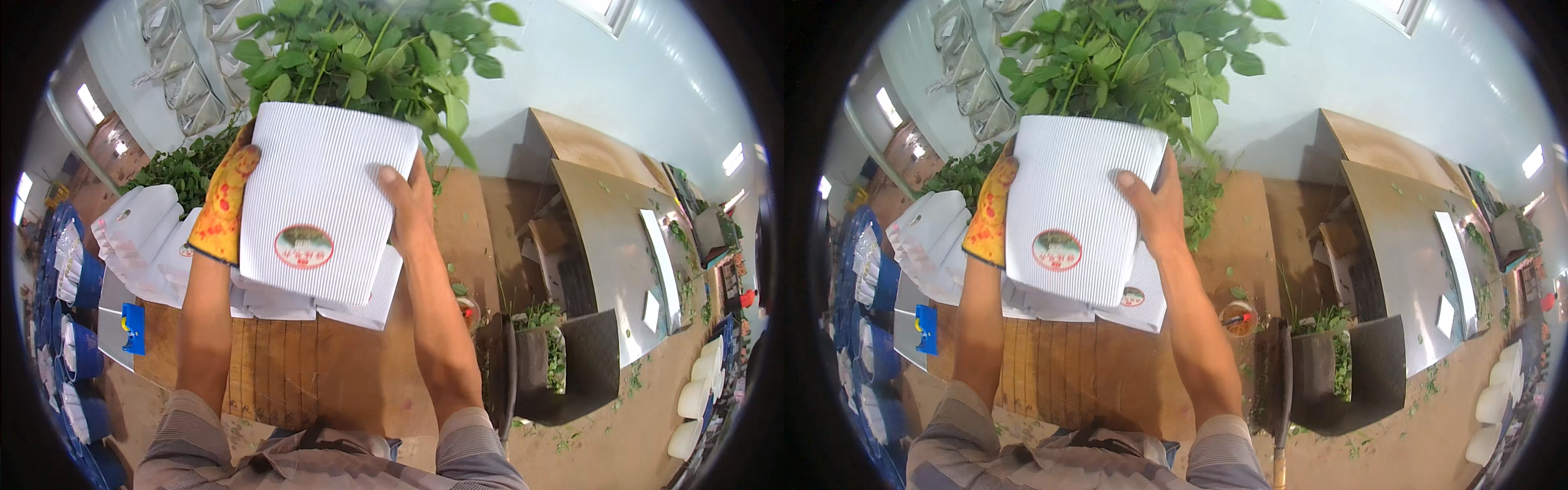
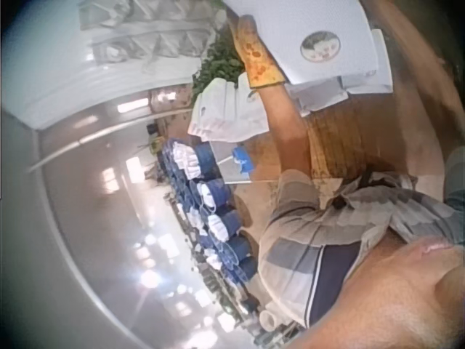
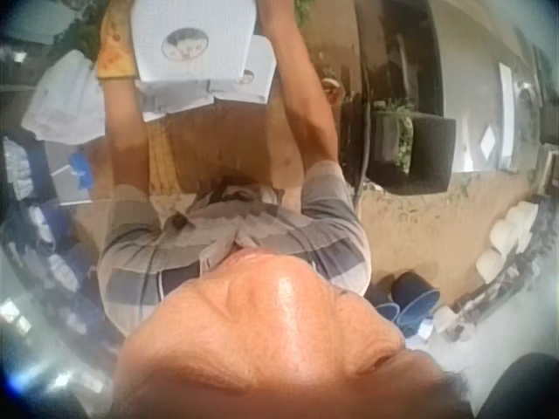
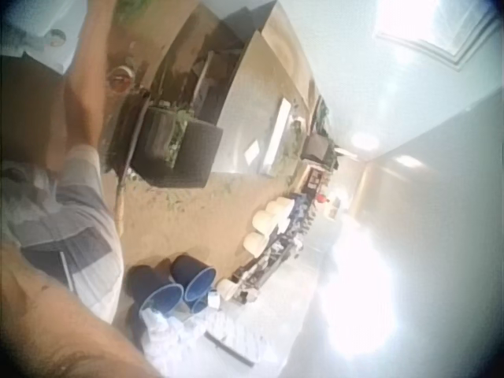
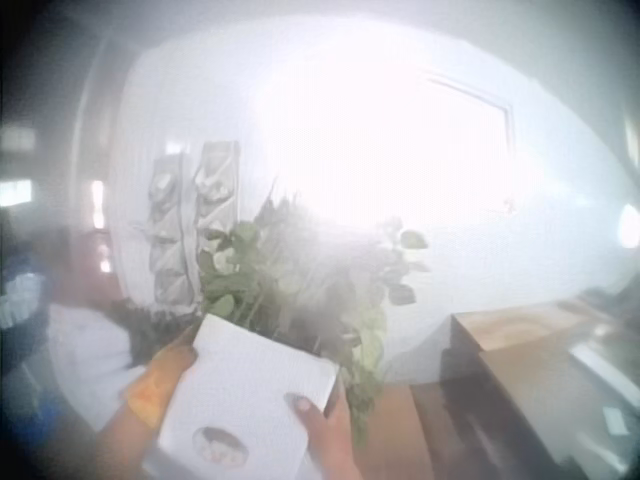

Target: The person places leafy green plants into white paper bags, seals them with round stickers, and stacks the finished packages on a wooden table. The person also handles sticker sheets and wears a work glove while arranging the plants.

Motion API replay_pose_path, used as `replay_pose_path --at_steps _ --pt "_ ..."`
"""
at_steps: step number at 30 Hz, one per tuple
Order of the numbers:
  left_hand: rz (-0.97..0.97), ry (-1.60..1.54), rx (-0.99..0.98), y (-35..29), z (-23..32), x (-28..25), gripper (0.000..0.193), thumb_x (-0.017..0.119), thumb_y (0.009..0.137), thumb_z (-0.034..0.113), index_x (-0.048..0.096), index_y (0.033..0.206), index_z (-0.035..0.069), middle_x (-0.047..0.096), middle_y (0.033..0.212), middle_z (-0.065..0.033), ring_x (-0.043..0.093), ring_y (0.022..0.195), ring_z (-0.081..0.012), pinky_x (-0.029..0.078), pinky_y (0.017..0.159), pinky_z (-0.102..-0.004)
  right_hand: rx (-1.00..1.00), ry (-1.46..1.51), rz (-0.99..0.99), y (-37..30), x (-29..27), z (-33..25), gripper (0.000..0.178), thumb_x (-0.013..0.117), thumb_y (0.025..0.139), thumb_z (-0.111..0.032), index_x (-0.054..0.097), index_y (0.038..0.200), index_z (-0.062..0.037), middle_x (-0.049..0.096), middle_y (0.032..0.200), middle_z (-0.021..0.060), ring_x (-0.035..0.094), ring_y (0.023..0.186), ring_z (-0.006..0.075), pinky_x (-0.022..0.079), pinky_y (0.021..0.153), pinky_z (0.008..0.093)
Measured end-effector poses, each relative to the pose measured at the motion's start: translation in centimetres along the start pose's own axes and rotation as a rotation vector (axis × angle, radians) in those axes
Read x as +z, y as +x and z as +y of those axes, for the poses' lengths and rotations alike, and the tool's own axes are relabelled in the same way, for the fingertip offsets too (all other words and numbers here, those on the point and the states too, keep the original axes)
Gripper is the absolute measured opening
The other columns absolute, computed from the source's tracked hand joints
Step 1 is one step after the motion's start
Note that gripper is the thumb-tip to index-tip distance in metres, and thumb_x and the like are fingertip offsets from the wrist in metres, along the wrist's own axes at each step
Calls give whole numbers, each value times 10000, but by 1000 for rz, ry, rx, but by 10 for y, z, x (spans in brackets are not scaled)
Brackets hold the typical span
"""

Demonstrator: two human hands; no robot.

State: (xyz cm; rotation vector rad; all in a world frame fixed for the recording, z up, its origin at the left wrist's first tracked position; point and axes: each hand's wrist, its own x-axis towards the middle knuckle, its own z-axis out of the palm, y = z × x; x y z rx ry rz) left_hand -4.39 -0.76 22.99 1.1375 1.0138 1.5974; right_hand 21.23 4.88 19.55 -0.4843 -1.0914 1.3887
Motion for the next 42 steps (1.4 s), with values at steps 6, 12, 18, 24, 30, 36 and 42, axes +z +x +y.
replay_pose_path --at_steps 6,12,18,24,30,36,42 --pt "-117 64 -265 -103 -14 -97 785 678 874 354 375 1502 -6 514 1420 -149 507 1266 -231 381 1072 -306 19 -234 93 -156 52 5 560 738 826 -264 529 1250 36 647 1131 148 604 1073 258 454 991 400" --pt "-362 241 -561 -189 -27 -218 797 676 861 361 377 1502 -8 489 1447 -162 479 1302 -247 358 1095 -314 -188 -895 294 -367 162 75 485 705 893 -364 626 1163 31 668 1071 163 621 1013 277 490 902 398" --pt "-659 495 -790 -249 -41 -299 810 674 849 369 379 1501 -11 464 1475 -175 451 1338 -263 334 1117 -322 252 -548 466 -497 274 135 426 657 932 -324 646 1119 59 678 1045 179 631 958 271 506 854 386" --pt "-926 744 -818 -251 -68 -312 823 672 837 377 381 1500 -14 438 1502 -188 423 1375 -279 311 1139 -331 596 -410 485 -540 305 201 577 593 961 -454 608 1152 90 681 1044 182 629 961 236 501 857 384" --pt "-1027 915 -799 -252 -76 -316 836 670 824 384 382 1499 -16 413 1529 -201 394 1411 -295 288 1162 -339 977 -125 420 -537 288 292 746 587 954 -560 467 1374 44 613 1230 144 608 1117 282 515 947 403" --pt "-1043 1048 -691 -251 -59 -283 856 698 766 383 419 1466 -21 475 1467 -237 424 1388 -337 322 1139 -366 727 -68 213 -623 228 283 468 611 976 -311 581 1316 9 629 1256 157 603 1136 226 504 948 366" --pt "-1013 1000 -138 -247 -81 -191 673 760 814 270 501 1393 44 591 1328 -230 564 1235 -385 454 1039 -428 590 311 1360 -660 48 238 763 528 980 -532 312 1490 -6 355 1535 179 440 1323 331 346 1133 499"
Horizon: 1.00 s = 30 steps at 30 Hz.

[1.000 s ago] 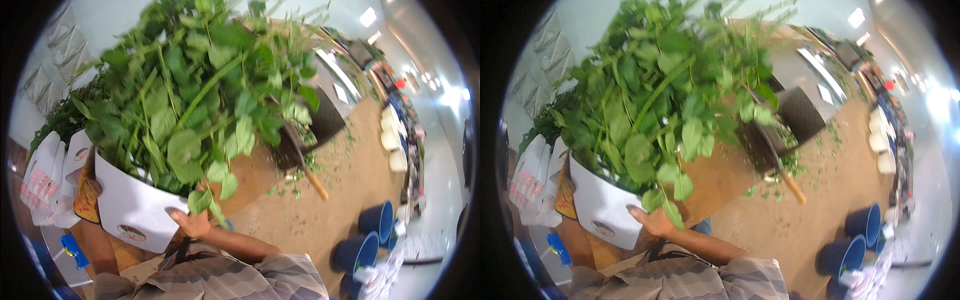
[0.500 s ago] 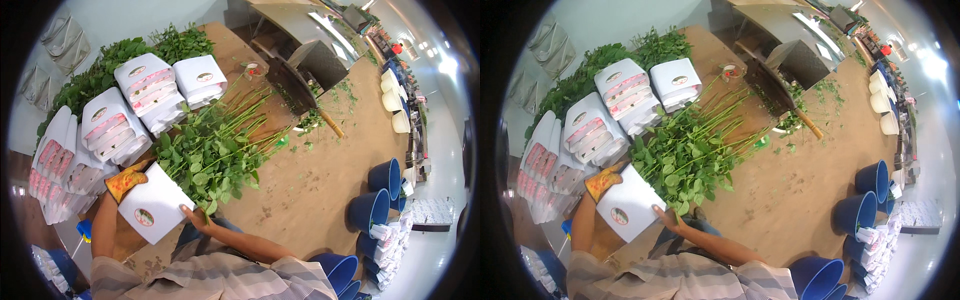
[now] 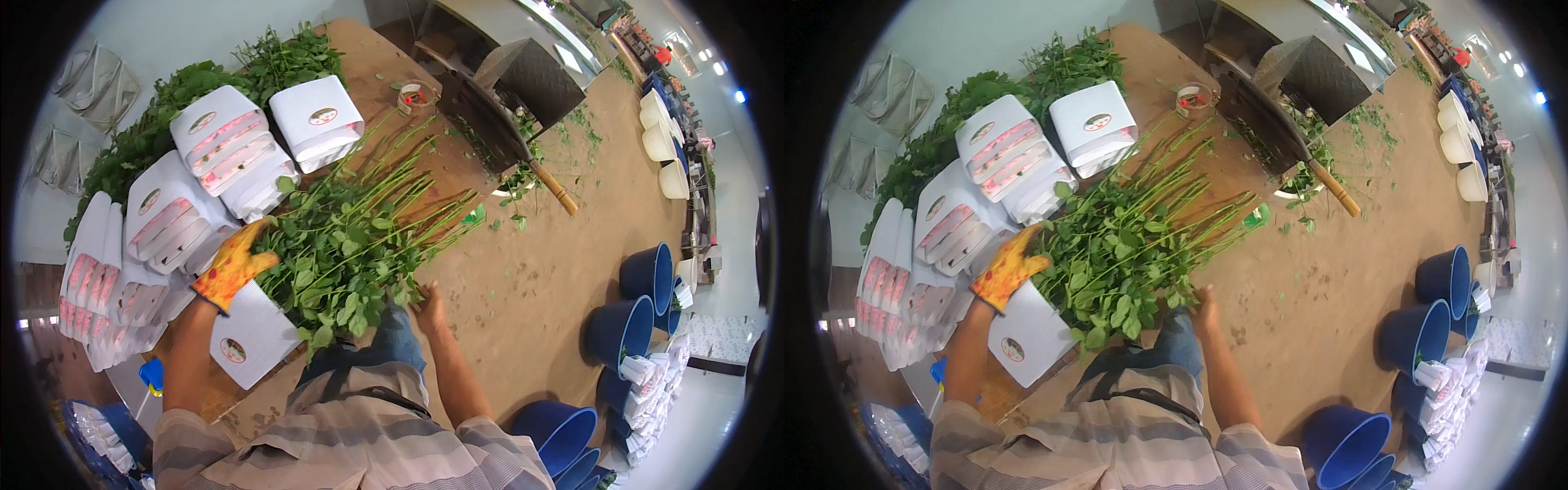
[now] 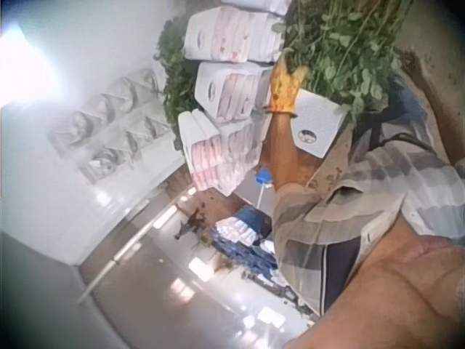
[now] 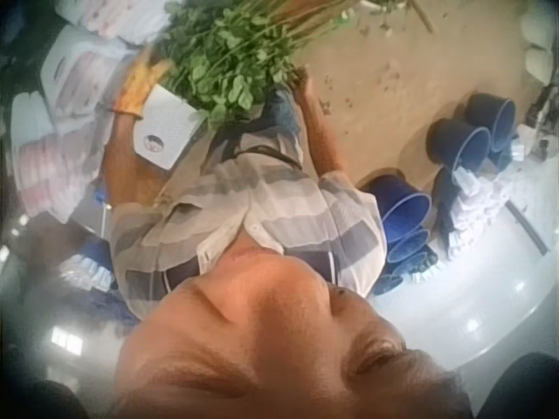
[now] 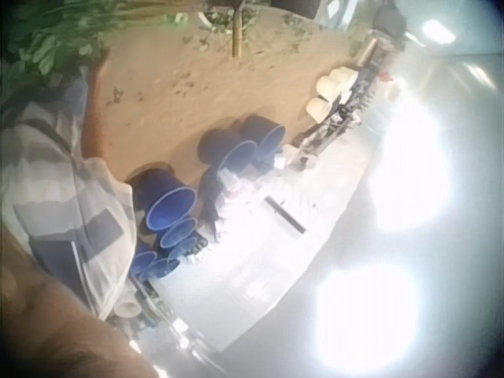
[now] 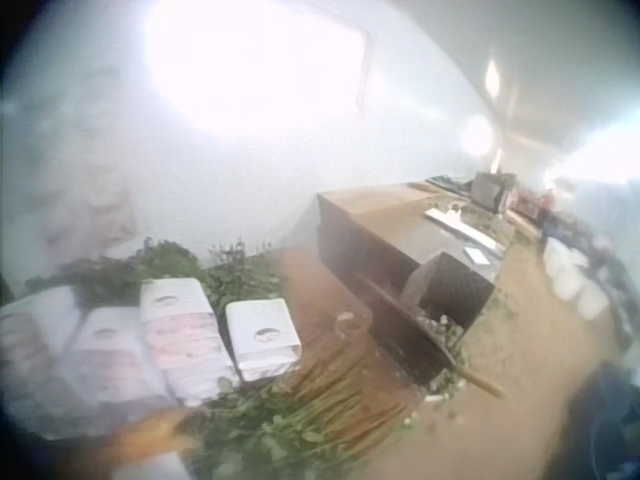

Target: The person places leafy green plants into white paper bags, seals them with round stickers, and stacks the finished packages on a wooden table. The person also handles sticker sheets and wears a work glove while arranging the plants.

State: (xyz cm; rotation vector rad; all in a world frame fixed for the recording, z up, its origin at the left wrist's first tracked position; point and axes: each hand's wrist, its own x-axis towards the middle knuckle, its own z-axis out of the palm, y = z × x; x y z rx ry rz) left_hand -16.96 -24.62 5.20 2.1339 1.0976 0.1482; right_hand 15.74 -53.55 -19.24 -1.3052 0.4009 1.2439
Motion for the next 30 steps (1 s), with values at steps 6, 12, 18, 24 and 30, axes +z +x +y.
replay_pose_path --at_steps 6,12,18,24,30 --pt "112 301 26 146 36 97 871 725 823 464 375 1477 7 445 1474 -230 423 1369 -378 356 1135 -428 -129 59 -137 25 54 -109 830 567 975 -445 188 1553 14 261 1576 237 304 1442 386 278 1191 482" --pt "-65 288 -124 214 40 137 927 679 835 555 350 1488 -14 492 1410 -273 496 1283 -410 400 1084 -434 -46 -302 -38 3 108 -154 827 631 951 -327 206 1515 102 302 1546 279 334 1435 381 353 1136 469" --pt "-309 402 -21 233 71 143 721 690 777 585 608 1162 -19 654 1071 -239 610 1054 -406 469 931 -468 152 -229 -125 48 152 -178 627 686 911 -375 479 1304 68 573 1209 173 641 848 251 543 641 337" --pt "-349 213 -20 209 113 171 642 810 644 475 654 1062 14 656 1017 -221 616 980 -403 472 873 -470 323 -201 -44 79 178 -161 735 772 839 -401 460 1295 83 552 1255 152 549 1119 258 451 914 425" --pt "-87 219 -140 186 126 206 493 780 657 283 632 1054 30 667 917 -206 636 873 -410 497 770 -481 340 -132 -123 62 184 -176 676 797 826 -362 503 1279 44 577 1225 125 553 1132 242 440 951 464"
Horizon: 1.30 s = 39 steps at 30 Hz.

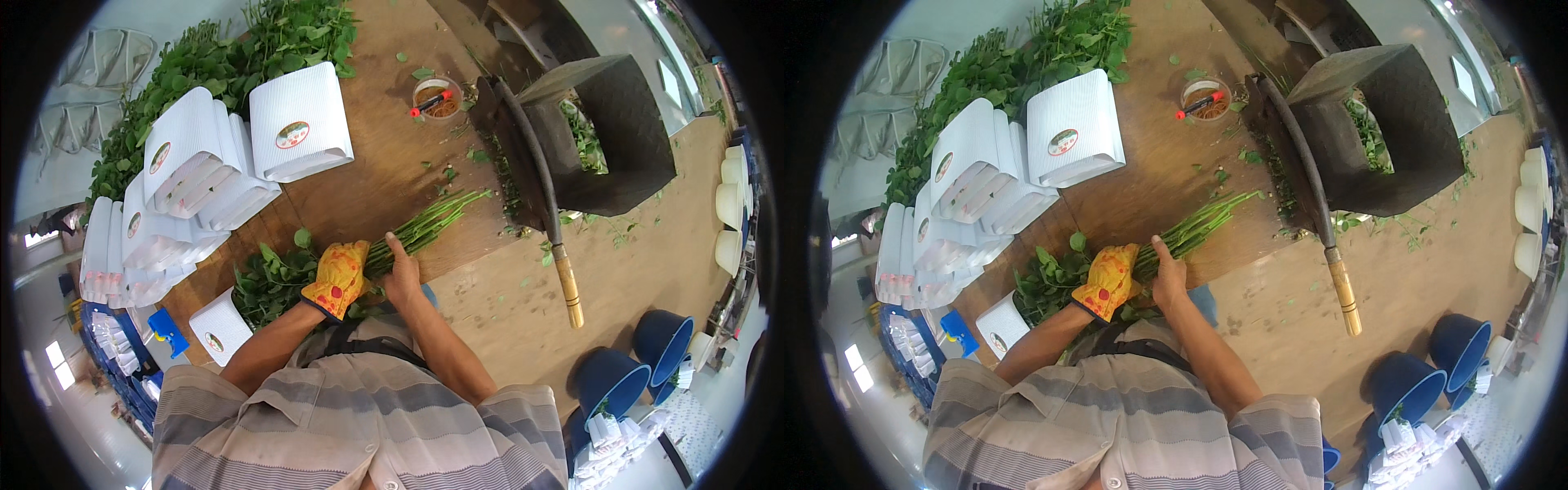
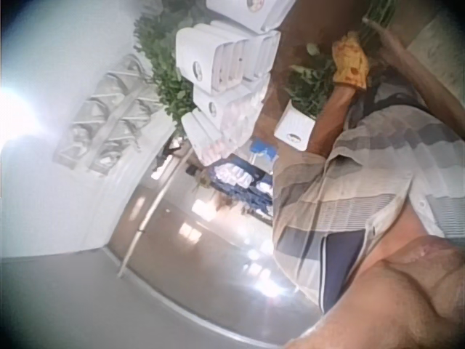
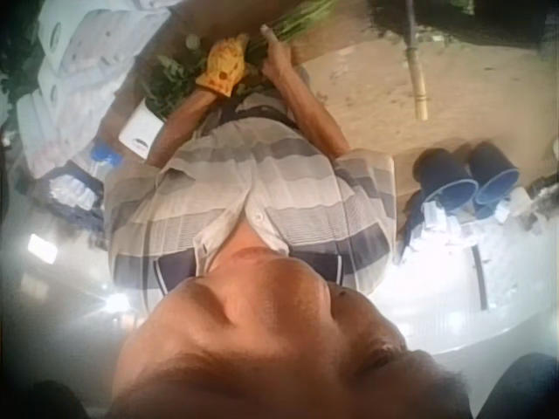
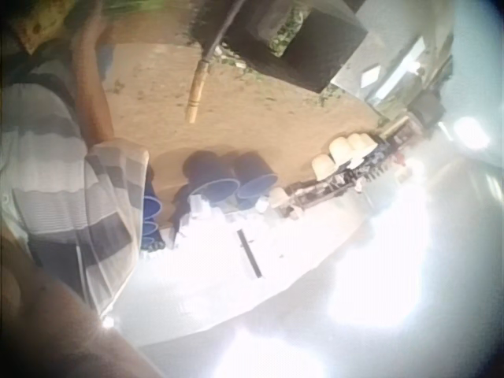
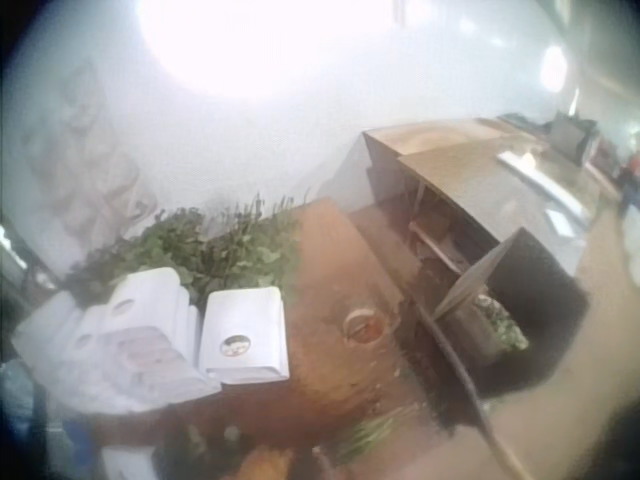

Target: The person places leafy green plants into white paper bags, seals them with round stickers, and stacks the finished packages on a wooden table. The person also handles sticker sheets and wears a work glove while arranging the plants.

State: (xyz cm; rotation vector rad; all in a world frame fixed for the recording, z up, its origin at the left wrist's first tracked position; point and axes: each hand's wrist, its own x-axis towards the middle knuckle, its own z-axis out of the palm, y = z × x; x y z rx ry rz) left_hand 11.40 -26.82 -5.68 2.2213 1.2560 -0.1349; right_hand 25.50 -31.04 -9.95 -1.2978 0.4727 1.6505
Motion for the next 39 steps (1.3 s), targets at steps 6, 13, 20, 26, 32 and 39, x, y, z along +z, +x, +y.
replay_pose_path --at_steps 6,13,20,26,32,39 --pt "120 -93 4 -13 0 -7 332 718 657 167 606 944 41 649 825 -197 636 792 -421 497 681 -498 -46 -31 -96 -28 3 -14 533 760 871 -303 518 1255 -25 566 1179 95 558 1082 249 460 946 452" --pt "34 20 20 -37 21 -37 422 770 630 280 615 943 42 665 876 -193 651 856 -405 510 753 -481 -326 92 -187 -41 4 -9 304 704 901 -228 621 1066 13 659 984 111 625 893 231 527 811 381" --pt "99 217 248 -31 52 -68 1021 819 535 487 468 1334 -43 626 1166 -213 609 1112 -322 416 950 -460 -407 169 -120 -61 0 2 224 705 871 -112 639 1039 21 679 1000 105 664 830 227 549 751 371" --pt "74 -113 167 -41 62 -22 712 711 734 390 518 1299 3 663 1103 -222 650 1011 -391 484 889 -495 -527 88 -32 -91 4 9 309 726 880 -163 620 1095 32 668 1033 106 667 882 222 558 792 374" --pt "128 -237 277 -51 56 -12 335 571 900 317 648 1166 129 691 1054 -160 660 954 -362 513 789 -460 -550 18 -158 -102 -16 21 466 712 914 -221 539 1265 33 597 1207 122 594 1080 223 505 910 385" --pt "196 8 151 -53 54 -40 298 602 805 326 660 920 56 677 807 -230 668 751 -429 512 650 -531 -413 569 1 -81 -173 -32 633 401 1032 -476 378 1463 -14 454 1487 148 450 1351 302 380 1100 479"
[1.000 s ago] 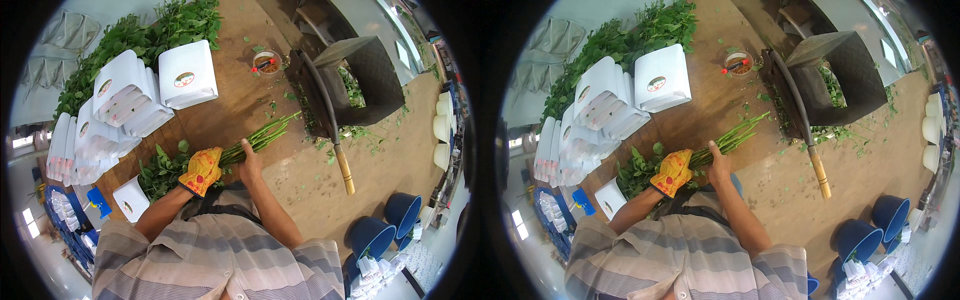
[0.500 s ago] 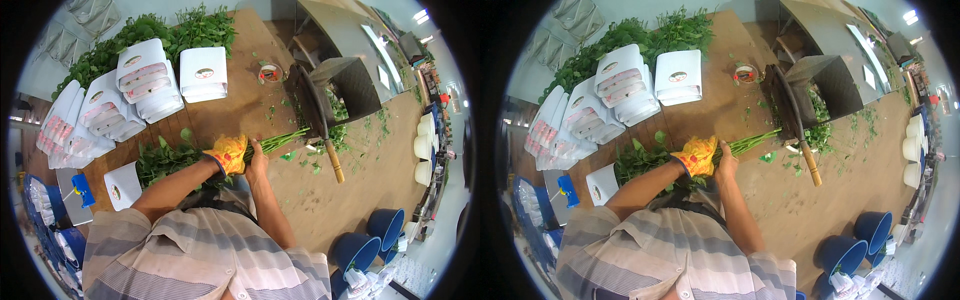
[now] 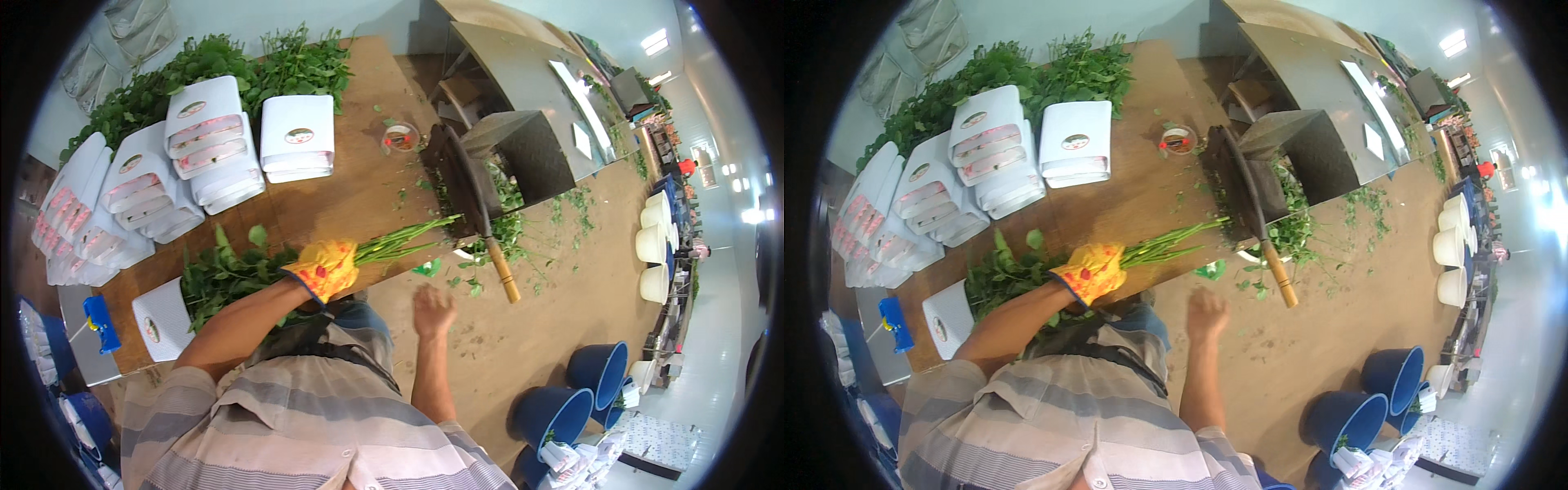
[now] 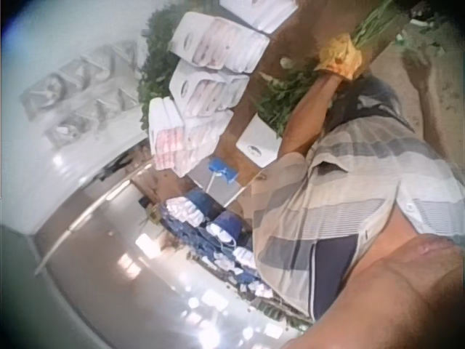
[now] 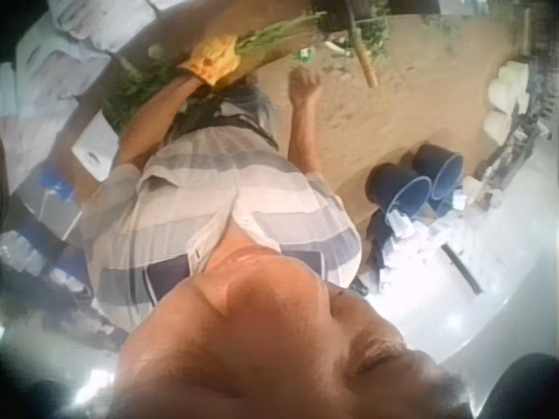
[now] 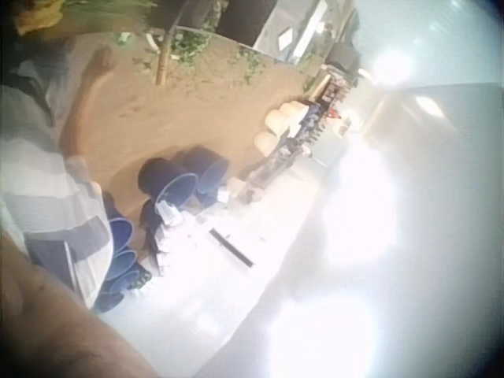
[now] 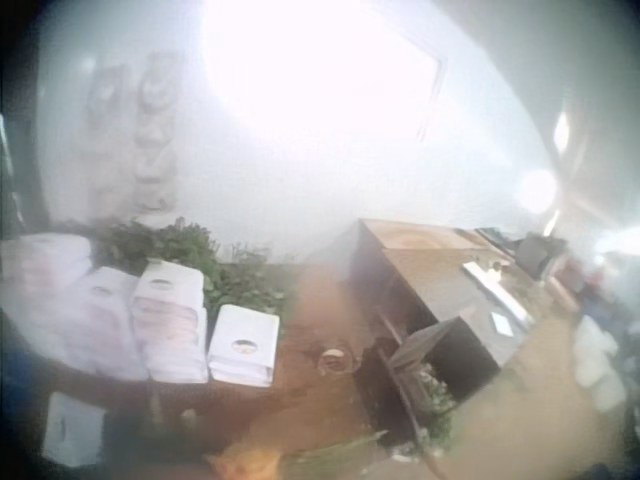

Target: The person places leafy green plants into white paper bags, seals them with round stickers, and stacks the finished packages on a wooden table. The person also handles sticker sheets and wears a work glove while arranging the plants.

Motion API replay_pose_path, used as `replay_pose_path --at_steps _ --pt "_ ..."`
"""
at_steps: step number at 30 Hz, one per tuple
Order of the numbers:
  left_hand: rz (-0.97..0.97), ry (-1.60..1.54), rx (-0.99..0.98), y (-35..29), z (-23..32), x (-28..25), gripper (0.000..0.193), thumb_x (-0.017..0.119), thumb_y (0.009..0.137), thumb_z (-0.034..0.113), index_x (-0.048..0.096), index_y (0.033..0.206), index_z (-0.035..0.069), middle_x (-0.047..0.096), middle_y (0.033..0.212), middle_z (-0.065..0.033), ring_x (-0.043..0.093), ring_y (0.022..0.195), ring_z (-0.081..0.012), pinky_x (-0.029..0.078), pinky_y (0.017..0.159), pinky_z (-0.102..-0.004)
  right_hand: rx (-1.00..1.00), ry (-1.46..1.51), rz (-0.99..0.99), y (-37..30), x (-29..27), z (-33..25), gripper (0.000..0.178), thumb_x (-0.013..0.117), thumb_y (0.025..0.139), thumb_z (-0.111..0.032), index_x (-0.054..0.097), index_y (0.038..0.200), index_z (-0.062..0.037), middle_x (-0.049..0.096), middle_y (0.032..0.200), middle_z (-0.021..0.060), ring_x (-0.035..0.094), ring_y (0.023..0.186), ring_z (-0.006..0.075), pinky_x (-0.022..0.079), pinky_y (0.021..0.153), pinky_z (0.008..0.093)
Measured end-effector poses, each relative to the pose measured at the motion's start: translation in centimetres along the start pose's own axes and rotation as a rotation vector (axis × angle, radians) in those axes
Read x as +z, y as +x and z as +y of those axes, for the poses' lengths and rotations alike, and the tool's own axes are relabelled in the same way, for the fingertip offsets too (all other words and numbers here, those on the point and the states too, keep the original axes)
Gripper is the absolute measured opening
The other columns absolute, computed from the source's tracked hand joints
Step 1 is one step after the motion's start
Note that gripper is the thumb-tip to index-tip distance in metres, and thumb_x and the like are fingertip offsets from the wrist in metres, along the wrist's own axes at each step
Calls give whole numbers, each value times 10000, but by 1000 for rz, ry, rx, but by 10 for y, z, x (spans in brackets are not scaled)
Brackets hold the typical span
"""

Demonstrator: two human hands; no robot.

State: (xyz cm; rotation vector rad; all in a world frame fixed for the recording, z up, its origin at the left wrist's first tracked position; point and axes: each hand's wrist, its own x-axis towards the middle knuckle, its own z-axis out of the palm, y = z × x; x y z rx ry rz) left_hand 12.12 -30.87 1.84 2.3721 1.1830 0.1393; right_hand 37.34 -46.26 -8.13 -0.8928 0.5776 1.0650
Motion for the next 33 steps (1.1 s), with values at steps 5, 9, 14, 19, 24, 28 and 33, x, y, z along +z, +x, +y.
replay_pose_path --at_steps 5,9,14,19,24,28,33 --pt "-42 76 -98 10 -3 -17 292 594 801 320 648 865 40 677 785 -232 668 749 -436 520 663 -530 -486 266 -18 27 10 -149 476 440 1012 -449 502 1203 -17 599 966 111 591 934 252 478 951 456" --pt "-32 78 -164 24 1 -37 278 643 795 257 617 1003 75 674 842 -198 663 779 -420 525 692 -517 -666 176 -312 -25 93 -198 388 491 1001 -398 629 993 -36 502 625 23 565 736 193 462 952 436" --pt "22 101 -195 62 48 -50 269 665 801 266 596 987 84 671 857 -183 658 804 -416 527 701 -500 -1179 -644 -911 -76 268 -226 333 481 1008 -239 637 871 22 597 666 87 510 519 121 491 619 300" --pt "74 110 -146 151 104 -30 239 662 775 236 584 950 93 659 795 -174 658 759 -411 518 643 -505 -1097 -857 -1258 -83 446 -212 331 536 1014 -205 665 878 67 554 615 14 498 506 58 447 484 237" --pt "219 141 -53 234 116 14 208 655 768 232 593 910 93 662 765 -152 672 720 -374 514 601 -481 -1066 -952 -1193 -89 475 -207 322 565 976 -257 690 800 -19 651 671 79 618 593 253 534 588 411" --pt "259 242 -106 264 98 69 196 624 779 256 597 883 92 666 766 -122 669 678 -339 506 574 -452 -1063 -892 -1232 -62 469 -216 320 555 1010 -214 668 894 62 619 701 52 548 527 74 490 514 237" --pt "552 -49 69 230 35 97 239 588 814 345 581 846 108 576 727 -52 578 588 -226 461 507 -370 -1315 -1072 -1171 -54 465 -229 268 516 1013 -190 673 1008 28 635 859 78 599 675 135 550 616 276"
